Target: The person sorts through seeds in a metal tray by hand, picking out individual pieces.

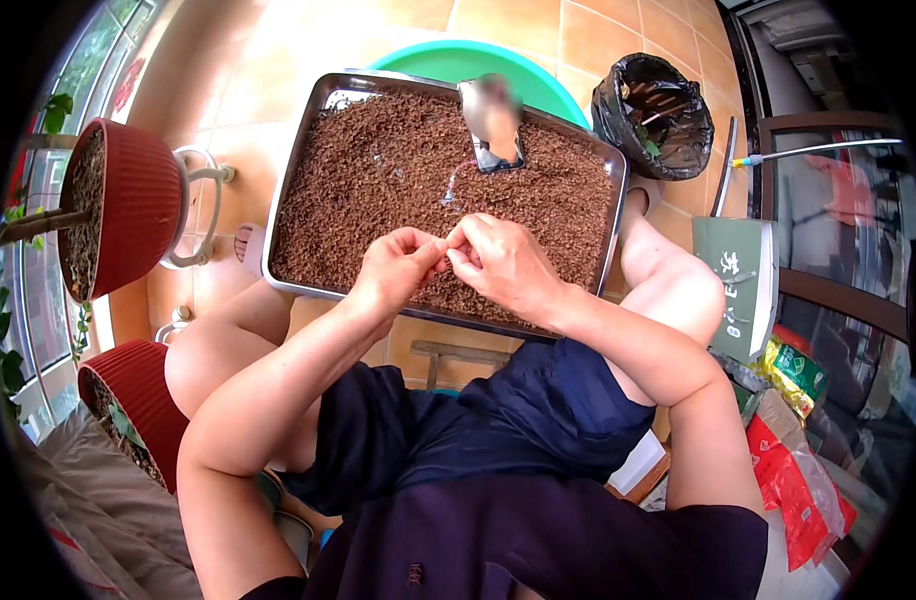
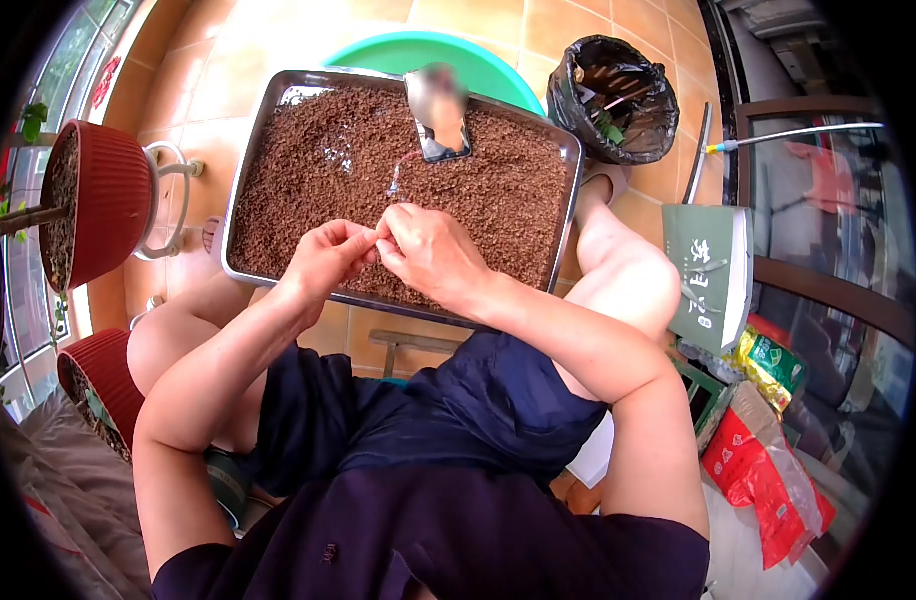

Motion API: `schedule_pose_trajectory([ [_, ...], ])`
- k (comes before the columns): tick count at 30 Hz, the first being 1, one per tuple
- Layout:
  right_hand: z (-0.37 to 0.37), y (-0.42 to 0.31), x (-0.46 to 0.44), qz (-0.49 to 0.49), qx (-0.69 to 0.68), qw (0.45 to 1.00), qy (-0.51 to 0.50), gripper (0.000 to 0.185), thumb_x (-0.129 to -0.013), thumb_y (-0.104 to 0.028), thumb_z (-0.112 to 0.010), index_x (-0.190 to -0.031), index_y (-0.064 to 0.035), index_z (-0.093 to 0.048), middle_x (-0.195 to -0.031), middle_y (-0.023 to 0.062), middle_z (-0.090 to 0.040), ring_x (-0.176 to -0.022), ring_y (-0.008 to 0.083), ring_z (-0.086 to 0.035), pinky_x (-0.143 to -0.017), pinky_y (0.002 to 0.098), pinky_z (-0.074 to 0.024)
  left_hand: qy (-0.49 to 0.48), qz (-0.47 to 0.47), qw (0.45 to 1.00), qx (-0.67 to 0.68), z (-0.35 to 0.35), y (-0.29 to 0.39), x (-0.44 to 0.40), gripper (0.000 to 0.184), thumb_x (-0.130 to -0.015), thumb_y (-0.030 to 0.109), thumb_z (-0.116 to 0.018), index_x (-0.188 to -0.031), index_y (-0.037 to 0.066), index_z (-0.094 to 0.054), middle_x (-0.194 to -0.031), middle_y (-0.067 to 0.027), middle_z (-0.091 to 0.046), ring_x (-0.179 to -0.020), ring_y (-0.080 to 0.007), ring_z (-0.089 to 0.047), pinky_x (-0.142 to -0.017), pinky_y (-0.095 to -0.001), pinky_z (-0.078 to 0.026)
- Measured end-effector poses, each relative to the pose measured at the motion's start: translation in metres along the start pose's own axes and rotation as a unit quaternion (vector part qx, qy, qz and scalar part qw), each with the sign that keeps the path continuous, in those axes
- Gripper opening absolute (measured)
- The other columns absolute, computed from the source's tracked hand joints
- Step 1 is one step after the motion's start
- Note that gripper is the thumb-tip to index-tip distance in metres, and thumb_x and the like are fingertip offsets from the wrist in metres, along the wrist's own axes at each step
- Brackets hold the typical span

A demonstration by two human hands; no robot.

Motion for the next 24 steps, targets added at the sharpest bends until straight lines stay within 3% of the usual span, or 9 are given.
schedule_pose_trajectory([
  [4, 0.004, 0.000, 0.003, -0.003, -0.015, 1.000, -0.013, 0.013, -0.083, -0.006, -0.065, -0.085, -0.0010, -0.053, -0.079, 0.0137, -0.059, -0.069, 0.0324, -0.062, -0.061, 0.0423, -0.0507, 0.000, -0.031, 0.998, -0.059, 0.001, -0.003, -0.001, 0.015, -0.098, 0.022, -0.063, -0.097, 0.007, -0.064, -0.078, 0.0041, -0.062, -0.066, -0.0018, -0.050, -0.058, -0.0167, -0.041],
  [8, 0.010, 0.020, 0.007, 0.040, 0.041, 0.998, -0.014, 0.013, -0.080, 0.001, -0.065, -0.089, -0.0007, -0.056, -0.078, 0.0125, -0.058, -0.067, 0.0272, -0.063, -0.060, 0.0368, -0.0516, -0.026, -0.025, 0.995, 0.098, 0.008, 0.012, -0.001, 0.012, -0.099, 0.019, -0.061, -0.100, 0.007, -0.065, -0.083, 0.0035, -0.064, -0.066, -0.0023, -0.052, -0.059, -0.0162, -0.042],
  [11, 0.014, 0.067, 0.025, -0.045, 0.116, 0.984, -0.131, 0.015, -0.080, -0.003, -0.064, -0.091, -0.0002, -0.055, -0.090, 0.0185, -0.062, -0.085, 0.0371, -0.064, -0.076, 0.0460, -0.0531, -0.045, -0.033, 0.979, 0.196, 0.019, 0.040, 0.005, 0.014, -0.100, 0.018, -0.059, -0.104, 0.004, -0.063, -0.090, 0.0009, -0.066, -0.075, -0.0026, -0.060, -0.070, -0.0166, -0.053],
  [13, 0.024, 0.088, 0.032, -0.136, 0.225, 0.948, -0.179, 0.026, -0.081, -0.007, -0.068, -0.100, 0.0023, -0.054, -0.096, 0.0224, -0.063, -0.090, 0.0388, -0.065, -0.083, 0.0451, -0.0543, -0.071, -0.053, 0.965, 0.248, 0.027, 0.049, 0.009, 0.018, -0.098, 0.016, -0.060, -0.109, 0.002, -0.062, -0.101, -0.0052, -0.069, -0.084, -0.0074, -0.065, -0.080, -0.0200, -0.057],
  [15, 0.029, 0.105, 0.036, -0.182, 0.278, 0.928, -0.170, 0.039, -0.082, -0.013, -0.073, -0.107, 0.0051, -0.049, -0.100, 0.0261, -0.064, -0.093, 0.0398, -0.066, -0.082, 0.0461, -0.0555, -0.068, -0.071, 0.957, 0.272, 0.029, 0.057, 0.014, 0.021, -0.097, 0.015, -0.061, -0.111, 0.000, -0.061, -0.104, -0.0075, -0.069, -0.088, -0.0098, -0.067, -0.081, -0.0216, -0.058],
  [20, 0.008, 0.108, 0.031, -0.257, 0.298, 0.891, -0.228, 0.047, -0.082, -0.014, -0.073, -0.114, 0.0072, -0.046, -0.104, 0.0292, -0.063, -0.094, 0.0403, -0.067, -0.080, 0.0446, -0.0569, -0.071, -0.079, 0.939, 0.326, 0.039, 0.059, 0.024, 0.022, -0.094, 0.009, -0.061, -0.111, -0.004, -0.058, -0.107, -0.0136, -0.068, -0.098, -0.0167, -0.068, -0.089, -0.0278, -0.058],
  [24, -0.029, 0.094, 0.017, -0.209, 0.232, 0.926, -0.210, 0.045, -0.082, -0.013, -0.072, -0.110, 0.0078, -0.043, -0.102, 0.0305, -0.061, -0.096, 0.0436, -0.064, -0.084, 0.0481, -0.0530, -0.057, -0.049, 0.924, 0.374, 0.048, 0.060, 0.027, 0.023, -0.092, 0.005, -0.057, -0.113, -0.004, -0.058, -0.103, -0.0123, -0.067, -0.091, -0.0158, -0.066, -0.084, -0.0271, -0.058],
])
Point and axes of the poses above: each hand's wrist, its own x-axis away from the middle knuckle, its own z-axis out of the back of the hand, y = z × x, the point moved 1 cm from there along -x, towards the middle knuckle
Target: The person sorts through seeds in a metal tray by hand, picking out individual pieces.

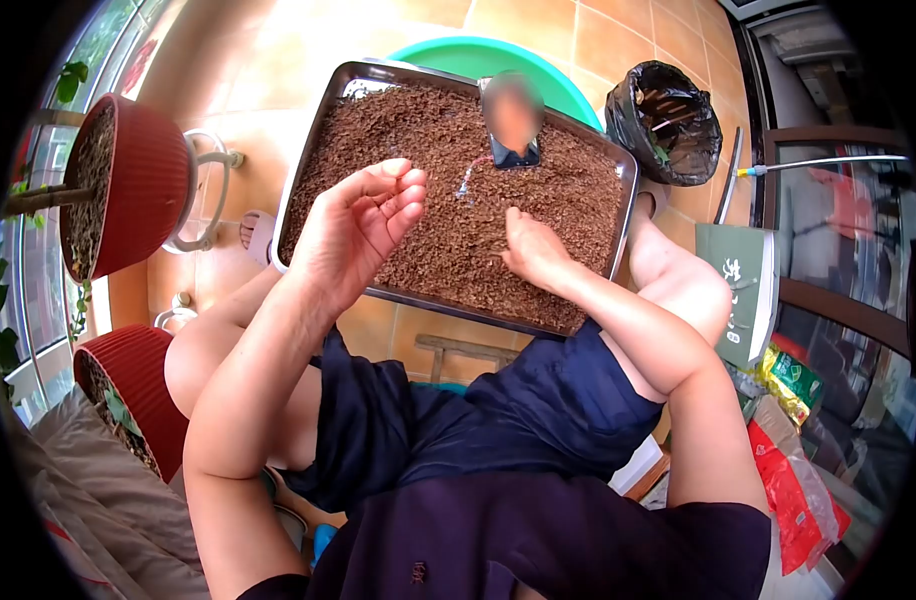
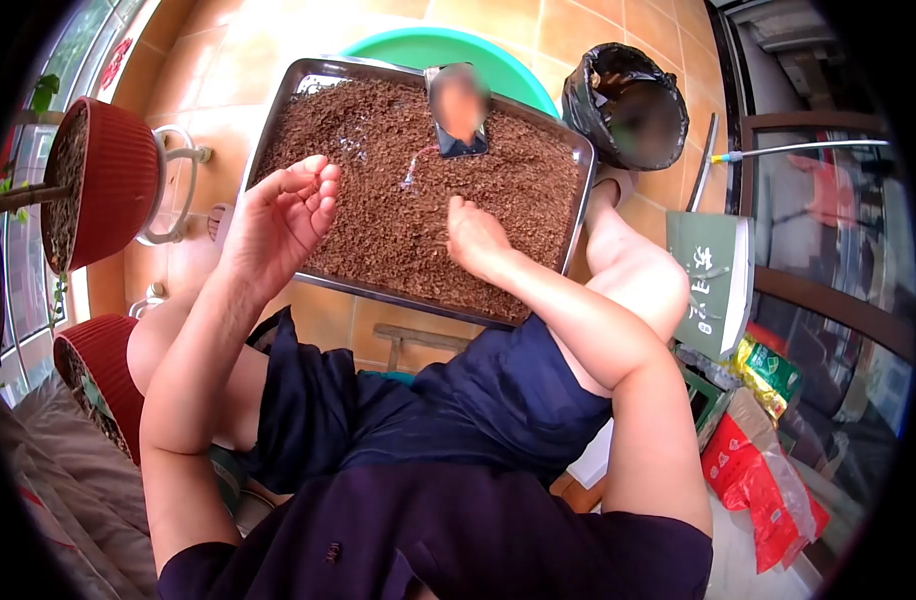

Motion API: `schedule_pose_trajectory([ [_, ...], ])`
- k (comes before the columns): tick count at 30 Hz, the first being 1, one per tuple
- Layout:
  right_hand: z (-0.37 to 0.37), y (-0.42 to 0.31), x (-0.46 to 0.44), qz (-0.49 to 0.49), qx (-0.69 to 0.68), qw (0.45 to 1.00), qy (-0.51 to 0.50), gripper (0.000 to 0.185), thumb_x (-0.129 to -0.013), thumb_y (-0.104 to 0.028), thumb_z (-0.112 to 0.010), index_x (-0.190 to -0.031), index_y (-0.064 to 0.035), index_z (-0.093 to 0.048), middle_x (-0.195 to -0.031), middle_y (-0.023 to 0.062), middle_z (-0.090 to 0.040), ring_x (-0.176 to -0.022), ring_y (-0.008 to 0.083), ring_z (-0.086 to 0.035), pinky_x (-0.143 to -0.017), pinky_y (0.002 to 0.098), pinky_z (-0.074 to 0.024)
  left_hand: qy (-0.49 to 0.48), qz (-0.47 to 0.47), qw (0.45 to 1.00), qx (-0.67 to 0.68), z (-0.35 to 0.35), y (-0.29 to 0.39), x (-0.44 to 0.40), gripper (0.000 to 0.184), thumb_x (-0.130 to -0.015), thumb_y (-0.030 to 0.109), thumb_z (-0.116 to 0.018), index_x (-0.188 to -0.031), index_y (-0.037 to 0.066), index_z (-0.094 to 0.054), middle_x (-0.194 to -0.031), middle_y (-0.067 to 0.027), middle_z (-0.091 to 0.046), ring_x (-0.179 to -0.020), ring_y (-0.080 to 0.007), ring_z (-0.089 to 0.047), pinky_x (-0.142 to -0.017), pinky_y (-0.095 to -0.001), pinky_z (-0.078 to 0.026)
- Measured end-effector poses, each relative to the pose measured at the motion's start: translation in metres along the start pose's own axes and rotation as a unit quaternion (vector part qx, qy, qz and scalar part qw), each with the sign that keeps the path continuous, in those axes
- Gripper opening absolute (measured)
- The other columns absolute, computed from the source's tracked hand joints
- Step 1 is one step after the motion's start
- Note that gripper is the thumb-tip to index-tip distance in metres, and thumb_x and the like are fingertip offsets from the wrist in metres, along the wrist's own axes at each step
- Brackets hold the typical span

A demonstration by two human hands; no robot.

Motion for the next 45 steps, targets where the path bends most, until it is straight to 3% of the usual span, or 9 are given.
schedule_pose_trajectory([
  [6, 0.002, -0.059, -0.020, 0.138, -0.145, 0.975, 0.091, 0.050, -0.086, -0.009, -0.066, -0.128, 0.0061, -0.044, -0.118, 0.0258, -0.057, -0.098, 0.0346, -0.066, -0.091, 0.0420, -0.0530, -0.009, 0.016, 0.998, 0.061, 0.008, 0.008, 0.004, 0.014, -0.089, 0.003, -0.052, -0.102, 0.000, -0.056, -0.079, -0.0032, -0.052, -0.068, -0.0112, -0.046, -0.062, -0.0237, -0.042],
  [9, 0.025, -0.079, -0.035, 0.135, -0.291, 0.947, 0.029, 0.050, -0.089, -0.007, -0.061, -0.136, 0.0014, -0.044, -0.123, 0.0214, -0.055, -0.098, 0.0283, -0.066, -0.094, 0.0390, -0.0515, -0.014, 0.002, 0.998, 0.067, 0.009, 0.014, 0.006, 0.009, -0.089, 0.005, -0.050, -0.097, 0.002, -0.054, -0.077, -0.0020, -0.047, -0.065, -0.0107, -0.041, -0.060, -0.0231, -0.039],
  [15, 0.064, -0.045, -0.036, 0.050, -0.339, 0.931, 0.124, 0.021, -0.093, -0.012, -0.061, -0.110, -0.0012, -0.060, -0.107, 0.0125, -0.061, -0.091, 0.0203, -0.068, -0.081, 0.0343, -0.0558, -0.061, -0.030, 0.993, 0.099, 0.010, 0.031, 0.008, 0.006, -0.085, 0.003, -0.050, -0.090, 0.003, -0.053, -0.076, -0.0018, -0.045, -0.063, -0.0113, -0.041, -0.058, -0.0236, -0.038],
  [18, 0.059, -0.017, -0.026, 0.030, -0.231, 0.958, 0.168, 0.013, -0.089, -0.015, -0.062, -0.098, -0.0061, -0.064, -0.090, 0.0100, -0.063, -0.086, 0.0237, -0.067, -0.075, 0.0376, -0.0528, -0.089, -0.043, 0.988, 0.116, 0.012, 0.033, 0.006, 0.007, -0.083, 0.001, -0.049, -0.088, 0.002, -0.053, -0.076, -0.0030, -0.045, -0.064, -0.0122, -0.041, -0.058, -0.0241, -0.038],
  [21, 0.041, 0.006, -0.014, 0.070, -0.099, 0.987, 0.101, 0.009, -0.088, -0.012, -0.064, -0.094, -0.0048, -0.065, -0.090, 0.0082, -0.060, -0.080, 0.0201, -0.065, -0.073, 0.0336, -0.0520, -0.097, -0.047, 0.986, 0.128, 0.006, 0.031, 0.006, 0.004, -0.084, 0.003, -0.049, -0.086, 0.003, -0.052, -0.076, -0.0042, -0.045, -0.064, -0.0130, -0.041, -0.059, -0.0245, -0.038],
  [25, 0.017, -0.005, -0.014, 0.144, -0.134, 0.976, 0.089, 0.011, -0.089, -0.015, -0.062, -0.095, -0.0072, -0.066, -0.094, 0.0109, -0.062, -0.089, 0.0301, -0.064, -0.079, 0.0423, -0.0513, -0.048, -0.056, 0.990, 0.118, -0.003, 0.028, 0.010, 0.008, -0.088, 0.008, -0.048, -0.081, 0.004, -0.050, -0.076, -0.0047, -0.044, -0.064, -0.0134, -0.040, -0.059, -0.0249, -0.038],
  [34, 0.006, -0.061, -0.052, 0.265, -0.076, 0.941, 0.195, 0.010, -0.086, -0.014, -0.069, -0.094, -0.0114, -0.064, -0.086, 0.0093, -0.055, -0.084, 0.0294, -0.060, -0.072, 0.0426, -0.0510, -0.048, 0.000, 0.993, 0.109, 0.015, 0.018, 0.001, 0.017, -0.093, 0.015, -0.048, -0.078, 0.008, -0.047, -0.071, -0.0007, -0.042, -0.059, -0.0109, -0.038, -0.053, -0.0234, -0.036],
  [38, -0.001, -0.054, -0.056, 0.249, -0.048, 0.953, 0.168, 0.008, -0.086, -0.014, -0.067, -0.089, -0.0105, -0.060, -0.086, 0.0102, -0.056, -0.086, 0.0301, -0.061, -0.072, 0.0429, -0.0509, -0.044, -0.002, 0.994, 0.099, 0.019, 0.023, 0.000, 0.015, -0.093, 0.015, -0.048, -0.080, 0.008, -0.048, -0.072, -0.0007, -0.043, -0.059, -0.0099, -0.039, -0.052, -0.0221, -0.035],
  [45, 0.030, -0.031, -0.040, 0.064, -0.228, 0.971, 0.041, 0.011, -0.089, -0.017, -0.061, -0.093, -0.0065, -0.058, -0.087, 0.0098, -0.063, -0.083, 0.0253, -0.065, -0.075, 0.0386, -0.0508, 0.001, -0.010, 0.999, 0.050, 0.016, 0.022, 0.002, 0.015, -0.093, 0.016, -0.050, -0.081, 0.008, -0.048, -0.074, -0.0010, -0.046, -0.061, -0.0096, -0.040, -0.052, -0.0217, -0.035],
])
Point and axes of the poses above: each hand's wrist, its own x-axis away from the middle knuckle, its own z-axis out of the back of the hand, y = z × x, the point moved 1 cm from there along -x, towards the middle knuckle
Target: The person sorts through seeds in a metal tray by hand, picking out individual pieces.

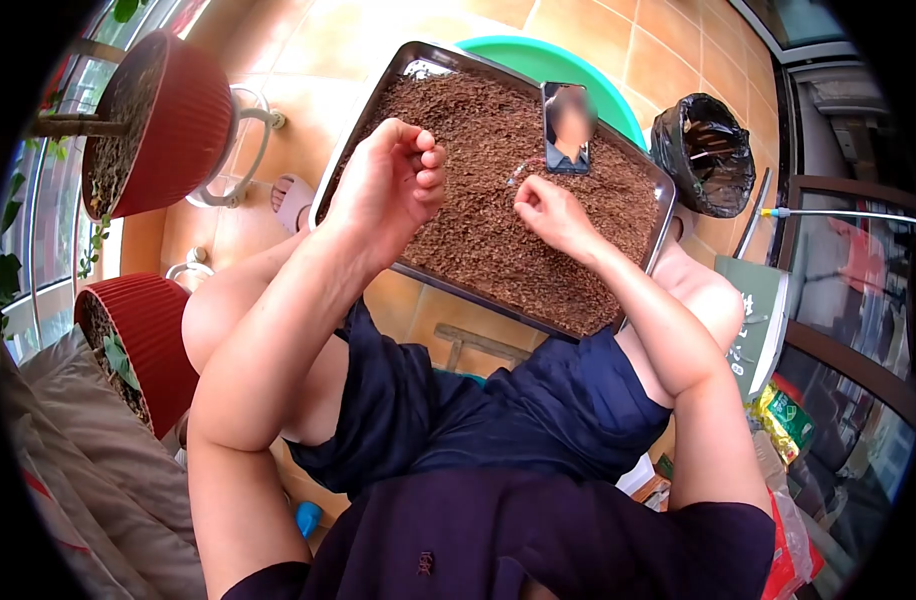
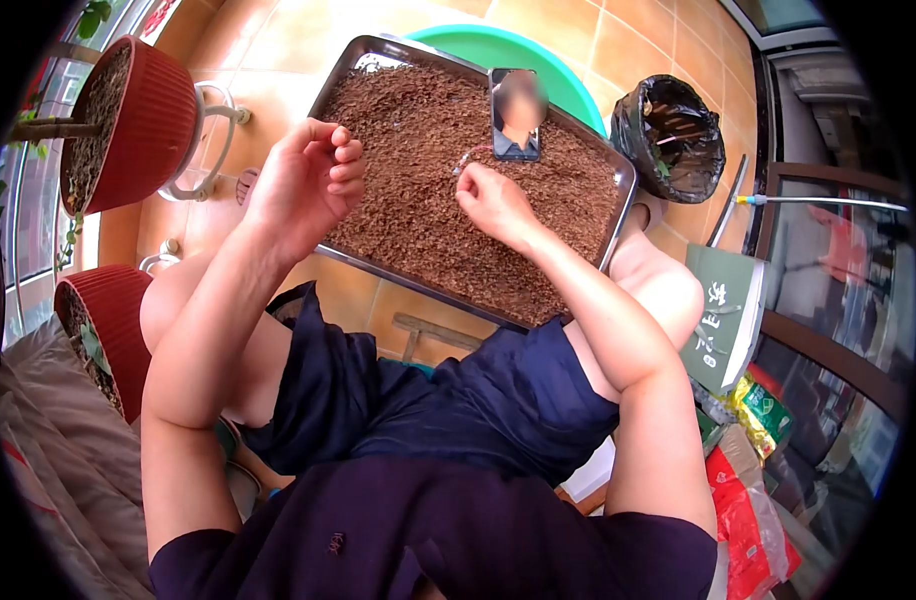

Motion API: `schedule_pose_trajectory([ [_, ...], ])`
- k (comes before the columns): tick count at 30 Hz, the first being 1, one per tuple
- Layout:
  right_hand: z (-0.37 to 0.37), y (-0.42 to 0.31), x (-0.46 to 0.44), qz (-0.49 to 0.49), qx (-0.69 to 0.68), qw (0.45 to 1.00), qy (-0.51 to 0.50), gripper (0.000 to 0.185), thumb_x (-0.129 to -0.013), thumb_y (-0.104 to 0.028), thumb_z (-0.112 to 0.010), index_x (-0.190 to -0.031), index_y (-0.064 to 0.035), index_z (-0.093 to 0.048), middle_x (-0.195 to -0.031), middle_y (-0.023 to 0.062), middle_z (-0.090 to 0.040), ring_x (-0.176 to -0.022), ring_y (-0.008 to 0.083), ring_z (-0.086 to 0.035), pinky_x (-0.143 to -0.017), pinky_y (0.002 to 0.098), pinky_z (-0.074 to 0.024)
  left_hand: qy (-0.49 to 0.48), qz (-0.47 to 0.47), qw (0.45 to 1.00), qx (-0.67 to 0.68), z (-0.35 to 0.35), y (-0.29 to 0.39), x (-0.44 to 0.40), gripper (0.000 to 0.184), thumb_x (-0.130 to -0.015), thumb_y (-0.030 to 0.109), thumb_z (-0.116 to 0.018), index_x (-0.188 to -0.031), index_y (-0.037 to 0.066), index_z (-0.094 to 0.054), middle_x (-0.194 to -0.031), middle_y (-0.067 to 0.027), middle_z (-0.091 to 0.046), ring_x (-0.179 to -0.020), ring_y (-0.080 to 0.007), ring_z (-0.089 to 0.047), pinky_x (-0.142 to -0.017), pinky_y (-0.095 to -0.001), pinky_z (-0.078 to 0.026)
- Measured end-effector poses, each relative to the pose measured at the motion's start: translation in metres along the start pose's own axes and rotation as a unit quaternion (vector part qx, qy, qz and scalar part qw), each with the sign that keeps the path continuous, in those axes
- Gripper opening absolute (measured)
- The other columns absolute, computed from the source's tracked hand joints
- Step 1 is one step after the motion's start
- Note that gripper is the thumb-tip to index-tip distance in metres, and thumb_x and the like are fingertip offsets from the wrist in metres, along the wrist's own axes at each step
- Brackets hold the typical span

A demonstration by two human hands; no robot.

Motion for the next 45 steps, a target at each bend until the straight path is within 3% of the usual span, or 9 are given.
schedule_pose_trajectory([
  [4, 0.031, 0.026, 0.011, -0.051, 0.001, 0.997, 0.059, 0.015, -0.090, -0.020, -0.061, -0.093, -0.0053, -0.059, -0.085, 0.0096, -0.065, -0.084, 0.0215, -0.066, -0.076, 0.0366, -0.0513, 0.030, 0.020, 0.999, -0.035, 0.001, -0.009, -0.005, 0.015, -0.094, 0.017, -0.049, -0.081, 0.009, -0.049, -0.075, -0.0009, -0.049, -0.061, -0.0093, -0.042, -0.053, -0.0219, -0.036],
  [8, 0.033, 0.054, 0.026, -0.134, -0.070, 0.988, 0.041, 0.013, -0.091, -0.018, -0.062, -0.092, -0.0052, -0.061, -0.070, 0.0037, -0.064, -0.059, 0.0130, -0.064, -0.061, 0.0320, -0.0513, 0.026, 0.045, 0.997, -0.048, -0.004, -0.019, -0.009, 0.015, -0.094, 0.017, -0.049, -0.082, 0.009, -0.050, -0.075, -0.0001, -0.049, -0.062, -0.0091, -0.043, -0.053, -0.0222, -0.037],
  [12, 0.013, 0.056, 0.032, -0.078, 0.031, 0.996, 0.042, 0.014, -0.091, -0.018, -0.062, -0.094, -0.0051, -0.062, -0.082, 0.0121, -0.068, -0.079, 0.0271, -0.068, -0.073, 0.0392, -0.0519, 0.031, 0.050, 0.996, -0.070, -0.005, -0.025, -0.010, 0.015, -0.095, 0.018, -0.048, -0.082, 0.009, -0.051, -0.075, 0.0002, -0.049, -0.062, -0.0090, -0.043, -0.054, -0.0222, -0.037],
  [21, -0.004, 0.067, 0.024, 0.141, 0.158, 0.971, 0.110, 0.013, -0.086, -0.007, -0.064, -0.094, -0.0031, -0.055, -0.085, 0.0185, -0.065, -0.080, 0.0384, -0.064, -0.071, 0.0464, -0.0514, 0.031, 0.064, 0.995, -0.065, 0.002, -0.023, -0.009, 0.016, -0.095, 0.018, -0.049, -0.082, 0.009, -0.051, -0.076, 0.0003, -0.050, -0.063, -0.0085, -0.043, -0.054, -0.0219, -0.037],
  [27, -0.001, 0.065, 0.026, 0.095, 0.150, 0.981, 0.072, 0.008, -0.084, -0.006, -0.062, -0.088, -0.0028, -0.056, -0.082, 0.0184, -0.064, -0.076, 0.0373, -0.064, -0.068, 0.0447, -0.0509, 0.046, 0.054, 0.994, -0.084, -0.001, -0.021, -0.005, 0.016, -0.095, 0.018, -0.049, -0.082, 0.009, -0.052, -0.076, 0.0007, -0.052, -0.063, -0.0082, -0.044, -0.054, -0.0217, -0.038],
  [33, 0.012, 0.056, 0.030, -0.040, 0.033, 0.998, 0.034, 0.014, -0.084, -0.012, -0.067, -0.093, -0.0033, -0.061, -0.078, 0.0089, -0.066, -0.073, 0.0205, -0.066, -0.065, 0.0339, -0.0519, 0.046, 0.058, 0.992, -0.099, 0.004, -0.027, -0.011, 0.016, -0.095, 0.019, -0.050, -0.083, 0.009, -0.053, -0.076, 0.0012, -0.053, -0.063, -0.0082, -0.046, -0.054, -0.0216, -0.039],
  [39, 0.040, 0.031, 0.053, -0.146, -0.399, 0.901, -0.094, 0.015, -0.094, -0.020, -0.066, -0.099, -0.0069, -0.061, -0.090, 0.0004, -0.064, -0.077, 0.0087, -0.064, -0.067, 0.0232, -0.0535, 0.068, 0.105, 0.977, -0.174, 0.000, -0.051, -0.014, 0.019, -0.097, 0.021, -0.051, -0.089, 0.008, -0.061, -0.075, 0.0039, -0.058, -0.064, -0.0055, -0.051, -0.057, -0.0188, -0.043],
  [43, 0.047, 0.002, 0.065, -0.113, -0.508, 0.844, -0.130, 0.015, -0.096, -0.020, -0.064, -0.102, -0.0076, -0.059, -0.091, 0.0003, -0.063, -0.073, 0.0073, -0.060, -0.067, 0.0223, -0.0522, 0.035, 0.141, 0.961, -0.235, -0.004, -0.077, -0.016, 0.032, -0.104, 0.017, -0.039, -0.117, -0.004, -0.059, -0.104, -0.0102, -0.069, -0.095, -0.0168, -0.068, -0.086, -0.0275, -0.055],
  [45, 0.050, -0.017, 0.069, -0.079, -0.522, 0.838, -0.139, 0.015, -0.096, -0.019, -0.064, -0.101, -0.0067, -0.058, -0.088, -0.0004, -0.060, -0.070, 0.0065, -0.057, -0.065, 0.0217, -0.0498, 0.025, 0.148, 0.971, -0.188, -0.006, -0.089, -0.015, 0.033, -0.104, 0.016, -0.038, -0.121, -0.006, -0.056, -0.115, -0.0160, -0.066, -0.107, -0.0218, -0.066, -0.097, -0.0319, -0.053],
])
Point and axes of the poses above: each hand's wrist, its own x-axis away from the middle knuckle, its own z-axis out of the back of the hand, y = z × x, the point moved 1 cm from there along -x, towards the middle knuckle
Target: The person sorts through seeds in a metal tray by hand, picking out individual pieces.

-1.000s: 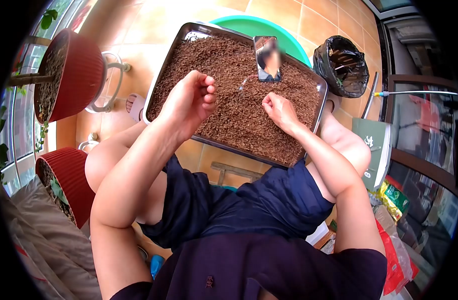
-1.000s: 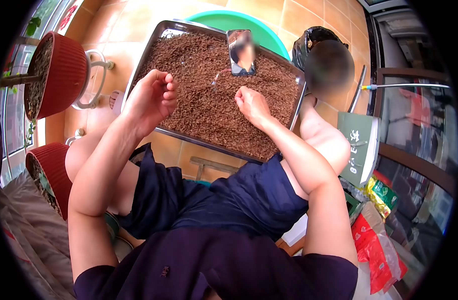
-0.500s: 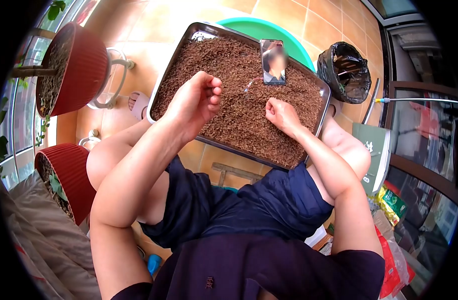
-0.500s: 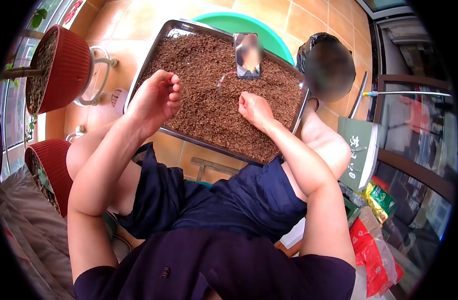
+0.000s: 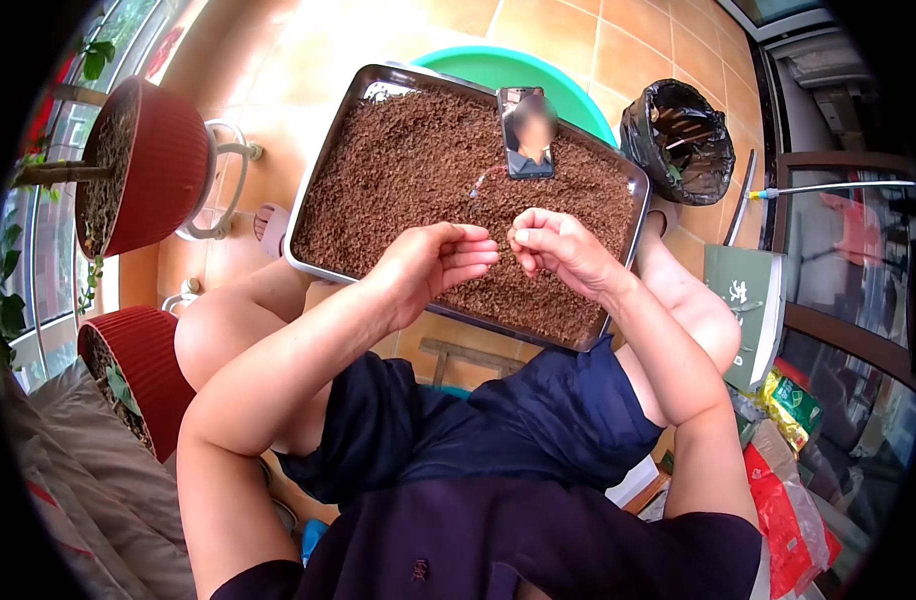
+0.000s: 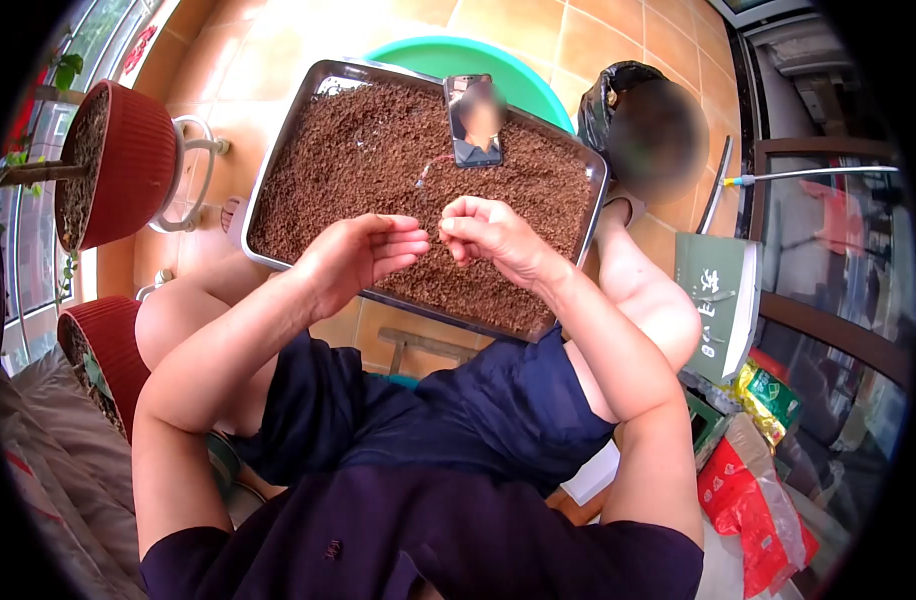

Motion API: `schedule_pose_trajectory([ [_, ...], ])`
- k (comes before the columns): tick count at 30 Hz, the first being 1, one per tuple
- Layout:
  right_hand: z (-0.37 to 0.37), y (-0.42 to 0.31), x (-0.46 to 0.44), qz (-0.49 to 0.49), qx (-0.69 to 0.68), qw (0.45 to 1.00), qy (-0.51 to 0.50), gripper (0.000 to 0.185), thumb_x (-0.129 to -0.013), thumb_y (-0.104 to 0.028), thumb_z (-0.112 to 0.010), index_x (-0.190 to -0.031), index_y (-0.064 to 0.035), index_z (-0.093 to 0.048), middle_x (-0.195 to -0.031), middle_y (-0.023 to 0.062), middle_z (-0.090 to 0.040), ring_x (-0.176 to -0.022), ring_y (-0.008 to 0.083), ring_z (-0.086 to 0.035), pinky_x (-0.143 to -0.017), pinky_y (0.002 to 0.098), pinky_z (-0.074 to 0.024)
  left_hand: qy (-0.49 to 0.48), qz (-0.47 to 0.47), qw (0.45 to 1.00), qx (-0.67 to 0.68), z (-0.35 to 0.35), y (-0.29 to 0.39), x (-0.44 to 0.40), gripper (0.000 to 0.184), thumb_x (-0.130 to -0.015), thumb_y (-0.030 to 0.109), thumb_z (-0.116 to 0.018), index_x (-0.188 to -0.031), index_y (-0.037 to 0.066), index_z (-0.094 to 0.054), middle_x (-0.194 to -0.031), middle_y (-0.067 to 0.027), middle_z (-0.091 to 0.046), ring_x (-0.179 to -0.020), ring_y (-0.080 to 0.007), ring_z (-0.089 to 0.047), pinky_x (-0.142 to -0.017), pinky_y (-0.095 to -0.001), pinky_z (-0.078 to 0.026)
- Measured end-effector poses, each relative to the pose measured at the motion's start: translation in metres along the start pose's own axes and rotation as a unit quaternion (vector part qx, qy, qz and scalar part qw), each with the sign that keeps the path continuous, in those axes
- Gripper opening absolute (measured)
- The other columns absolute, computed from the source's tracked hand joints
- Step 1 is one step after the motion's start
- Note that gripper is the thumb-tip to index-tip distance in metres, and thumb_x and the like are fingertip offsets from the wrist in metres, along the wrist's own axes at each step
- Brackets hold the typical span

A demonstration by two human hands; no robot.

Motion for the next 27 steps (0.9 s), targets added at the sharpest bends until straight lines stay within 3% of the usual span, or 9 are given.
schedule_pose_trajectory([
  [3, -0.017, -0.008, 0.002, 0.086, 0.119, 0.989, 0.020, 0.017, -0.095, -0.019, -0.065, -0.100, -0.0042, -0.058, -0.084, -0.0017, -0.060, -0.069, 0.0043, -0.056, -0.062, 0.0216, -0.0482, -0.032, 0.005, 0.999, 0.042, -0.006, -0.002, -0.001, 0.033, -0.103, 0.015, -0.039, -0.122, -0.006, -0.056, -0.118, -0.0170, -0.065, -0.109, -0.0225, -0.065, -0.101, -0.0333, -0.051],
  [6, -0.028, -0.005, 0.003, 0.156, 0.183, 0.966, 0.097, 0.012, -0.090, -0.010, -0.067, -0.094, -0.0024, -0.059, -0.083, -0.0016, -0.059, -0.066, 0.0045, -0.053, -0.059, 0.0223, -0.0462, -0.053, -0.022, 0.997, 0.046, -0.009, -0.001, 0.000, 0.032, -0.103, 0.015, -0.042, -0.122, -0.005, -0.057, -0.117, -0.0152, -0.065, -0.109, -0.0215, -0.065, -0.100, -0.0325, -0.051],
  [8, -0.028, -0.006, 0.004, 0.218, 0.326, 0.905, 0.168, 0.011, -0.084, -0.006, -0.069, -0.089, -0.0024, -0.060, -0.080, 0.0006, -0.058, -0.063, 0.0071, -0.054, -0.058, 0.0247, -0.0465, -0.053, -0.036, 0.997, 0.033, -0.010, 0.001, 0.002, 0.029, -0.101, 0.015, -0.047, -0.119, -0.005, -0.060, -0.114, -0.0139, -0.067, -0.106, -0.0198, -0.066, -0.097, -0.0308, -0.052],
  [11, -0.039, -0.011, 0.009, 0.245, 0.400, 0.864, 0.184, 0.014, -0.079, -0.006, -0.071, -0.087, -0.0022, -0.060, -0.078, 0.0026, -0.058, -0.062, 0.0096, -0.055, -0.058, 0.0262, -0.0472, -0.041, -0.038, 0.998, 0.012, -0.011, -0.001, 0.005, 0.026, -0.099, 0.017, -0.057, -0.112, -0.003, -0.064, -0.106, -0.0115, -0.070, -0.100, -0.0162, -0.068, -0.090, -0.0276, -0.054],
  [16, -0.045, -0.008, 0.007, 0.237, 0.417, 0.860, 0.175, 0.016, -0.075, -0.006, -0.071, -0.084, -0.0031, -0.058, -0.077, 0.0037, -0.057, -0.063, 0.0122, -0.057, -0.059, 0.0278, -0.0483, -0.013, -0.026, 1.000, -0.007, -0.004, -0.008, 0.003, 0.025, -0.096, 0.022, -0.064, -0.110, 0.002, -0.066, -0.106, -0.0059, -0.070, -0.097, -0.0118, -0.066, -0.088, -0.0255, -0.053],
  [22, -0.048, -0.005, 0.004, 0.209, 0.417, 0.873, 0.140, 0.017, -0.072, -0.008, -0.071, -0.081, -0.0033, -0.058, -0.074, 0.0044, -0.057, -0.064, 0.0146, -0.058, -0.059, 0.0305, -0.0491, 0.000, -0.032, 0.998, -0.052, -0.001, -0.008, 0.004, 0.020, -0.095, 0.022, -0.066, -0.104, 0.004, -0.068, -0.094, -0.0030, -0.071, -0.086, -0.0088, -0.067, -0.081, -0.0228, -0.052],
  [27, -0.047, 0.003, 0.004, 0.191, 0.429, 0.875, 0.116, 0.017, -0.072, -0.009, -0.071, -0.082, -0.0030, -0.058, -0.073, 0.0050, -0.057, -0.064, 0.0159, -0.058, -0.059, 0.0306, -0.0486, 0.030, -0.023, 0.984, -0.174, -0.001, -0.005, 0.005, 0.017, -0.095, 0.020, -0.066, -0.101, 0.005, -0.068, -0.094, -0.0035, -0.071, -0.084, -0.0073, -0.066, -0.075, -0.0210, -0.051],
])
Point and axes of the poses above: each hand's wrist, its own x-axis away from the middle knuckle, its own z-axis out of the back of the hand, y = z × x, the point moved 1 cm from there along -x, towards the middle knuckle
